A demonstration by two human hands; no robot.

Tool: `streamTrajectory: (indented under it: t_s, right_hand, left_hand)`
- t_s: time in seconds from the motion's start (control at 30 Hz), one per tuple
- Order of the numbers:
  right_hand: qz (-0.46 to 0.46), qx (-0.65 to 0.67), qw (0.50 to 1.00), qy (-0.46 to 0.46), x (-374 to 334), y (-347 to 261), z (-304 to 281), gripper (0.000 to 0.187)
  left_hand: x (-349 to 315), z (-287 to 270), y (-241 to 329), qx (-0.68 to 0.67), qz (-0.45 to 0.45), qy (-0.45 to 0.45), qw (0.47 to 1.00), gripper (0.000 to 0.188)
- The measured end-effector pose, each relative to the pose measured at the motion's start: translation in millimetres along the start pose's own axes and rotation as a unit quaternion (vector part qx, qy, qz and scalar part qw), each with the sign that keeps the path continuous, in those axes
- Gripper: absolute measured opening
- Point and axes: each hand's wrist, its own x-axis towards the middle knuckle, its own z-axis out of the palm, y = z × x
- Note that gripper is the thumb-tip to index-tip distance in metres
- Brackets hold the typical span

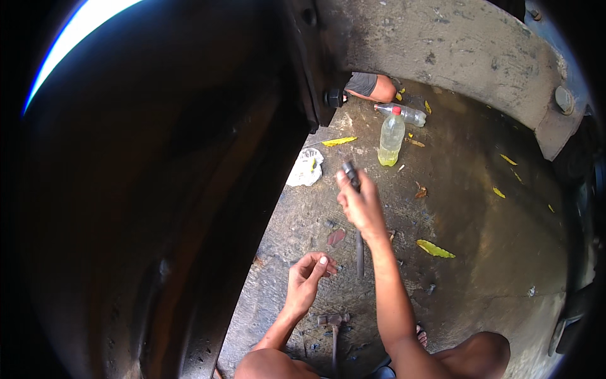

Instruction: The person is assembling a metal frame by tightening bolts with a wrench. They are sitting on the ground and working on a large metal structure, using a wrench to secure bolts.

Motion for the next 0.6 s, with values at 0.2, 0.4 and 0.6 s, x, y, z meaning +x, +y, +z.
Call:
streamTrajectory:
  t_s: [0.2,0.4,0.6]
  right_hand:
    - [0.101,-0.273,0.953,-0.088,-67,248,4,0.044]
    - [0.238,-0.307,0.918,-0.076,-103,309,-40,0.044]
    - [0.124,-0.288,0.949,-0.045,-83,249,-34,0.04]
  left_hand:
    - [8,46,86,0.051,0.177,-0.064,0.981,0.038]
    - [15,113,175,0.026,0.418,-0.019,0.908,0.08]
    - [22,143,220,-0.084,0.358,0.093,0.925,0.073]
